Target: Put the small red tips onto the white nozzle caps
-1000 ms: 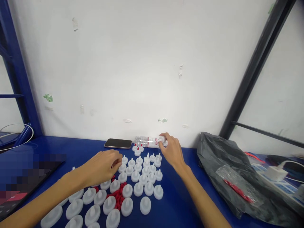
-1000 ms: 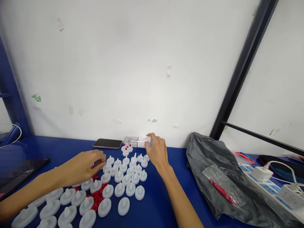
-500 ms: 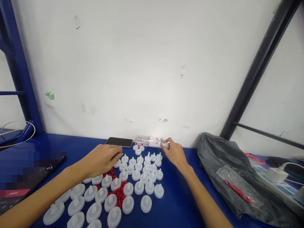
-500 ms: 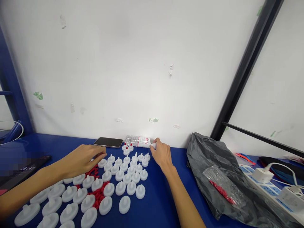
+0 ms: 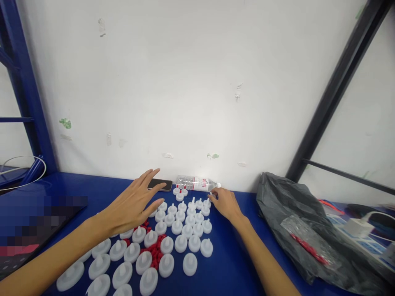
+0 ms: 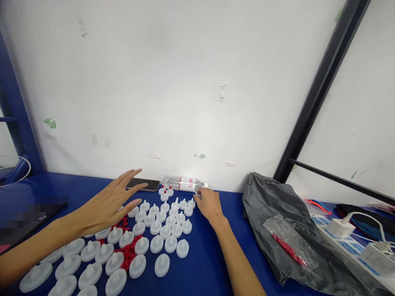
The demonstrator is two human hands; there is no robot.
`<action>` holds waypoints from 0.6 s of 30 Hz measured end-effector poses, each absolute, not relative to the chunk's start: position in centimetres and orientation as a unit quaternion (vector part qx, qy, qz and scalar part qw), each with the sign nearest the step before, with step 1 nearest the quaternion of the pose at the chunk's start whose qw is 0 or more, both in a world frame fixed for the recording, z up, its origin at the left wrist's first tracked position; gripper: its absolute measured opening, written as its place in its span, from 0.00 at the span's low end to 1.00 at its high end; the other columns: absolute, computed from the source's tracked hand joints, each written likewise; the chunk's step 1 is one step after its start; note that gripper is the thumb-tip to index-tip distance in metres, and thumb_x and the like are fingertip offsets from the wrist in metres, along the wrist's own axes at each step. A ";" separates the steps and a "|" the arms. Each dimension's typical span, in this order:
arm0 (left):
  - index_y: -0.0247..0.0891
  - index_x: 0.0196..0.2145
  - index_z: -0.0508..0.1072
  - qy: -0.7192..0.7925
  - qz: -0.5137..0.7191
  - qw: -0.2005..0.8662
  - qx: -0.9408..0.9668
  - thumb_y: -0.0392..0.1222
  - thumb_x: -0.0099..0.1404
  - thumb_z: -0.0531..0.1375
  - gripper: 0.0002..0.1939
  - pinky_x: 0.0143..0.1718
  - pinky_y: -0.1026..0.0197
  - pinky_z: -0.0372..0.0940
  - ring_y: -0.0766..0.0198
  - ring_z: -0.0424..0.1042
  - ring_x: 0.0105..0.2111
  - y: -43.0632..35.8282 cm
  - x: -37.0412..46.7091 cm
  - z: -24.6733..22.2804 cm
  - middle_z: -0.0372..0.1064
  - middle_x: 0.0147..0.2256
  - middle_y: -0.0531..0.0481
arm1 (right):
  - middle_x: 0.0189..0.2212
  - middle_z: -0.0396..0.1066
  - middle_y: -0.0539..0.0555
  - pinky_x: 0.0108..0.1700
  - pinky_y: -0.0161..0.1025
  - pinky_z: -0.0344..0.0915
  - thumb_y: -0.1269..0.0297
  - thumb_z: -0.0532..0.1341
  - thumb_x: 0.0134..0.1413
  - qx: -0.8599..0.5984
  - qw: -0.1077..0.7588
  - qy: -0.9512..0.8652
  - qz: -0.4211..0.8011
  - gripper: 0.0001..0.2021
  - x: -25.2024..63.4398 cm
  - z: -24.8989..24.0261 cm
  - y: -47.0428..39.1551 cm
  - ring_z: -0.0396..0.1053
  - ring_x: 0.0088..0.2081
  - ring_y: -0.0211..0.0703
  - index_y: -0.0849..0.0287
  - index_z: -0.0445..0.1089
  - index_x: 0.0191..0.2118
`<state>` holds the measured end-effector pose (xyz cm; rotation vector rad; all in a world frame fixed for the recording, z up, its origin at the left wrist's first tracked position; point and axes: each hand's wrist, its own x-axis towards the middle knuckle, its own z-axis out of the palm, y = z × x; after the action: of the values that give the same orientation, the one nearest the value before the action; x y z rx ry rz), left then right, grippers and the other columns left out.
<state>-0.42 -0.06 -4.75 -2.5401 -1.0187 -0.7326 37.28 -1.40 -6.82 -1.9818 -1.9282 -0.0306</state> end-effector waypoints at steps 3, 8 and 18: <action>0.48 0.85 0.57 -0.361 -0.246 0.166 -0.884 0.67 0.87 0.47 0.39 0.79 0.24 0.57 0.28 0.42 0.85 0.5 -0.7 -5.8 0.36 0.88 0.36 | 0.59 0.80 0.58 0.57 0.56 0.82 0.53 0.71 0.78 -0.688 0.204 -0.696 0.002 0.17 37.2 -7.0 -1.3 0.82 0.54 0.53 0.57 0.78 0.62; 0.38 0.87 0.46 -0.380 -0.226 0.172 -0.880 0.72 0.85 0.45 0.48 0.80 0.24 0.55 0.27 0.38 0.86 1.2 -1.1 -7.1 0.33 0.87 0.32 | 0.51 0.85 0.59 0.61 0.54 0.78 0.58 0.53 0.89 -0.657 0.261 -0.707 -0.013 0.18 36.7 -6.7 -1.3 0.84 0.54 0.53 0.59 0.79 0.59; 0.27 0.85 0.49 -0.401 -0.174 0.152 -0.886 0.74 0.84 0.45 0.53 0.79 0.31 0.55 0.28 0.43 0.85 0.5 -1.0 -6.7 0.39 0.85 0.25 | 0.68 0.79 0.60 0.76 0.70 0.61 0.54 0.54 0.88 -0.526 0.252 -0.809 -0.073 0.20 30.6 -6.0 -3.3 0.71 0.72 0.62 0.48 0.77 0.71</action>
<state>-1.02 0.48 -6.65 -2.5439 -1.1510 -0.5003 30.60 -3.32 -6.02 -1.4302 -2.2010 -0.1980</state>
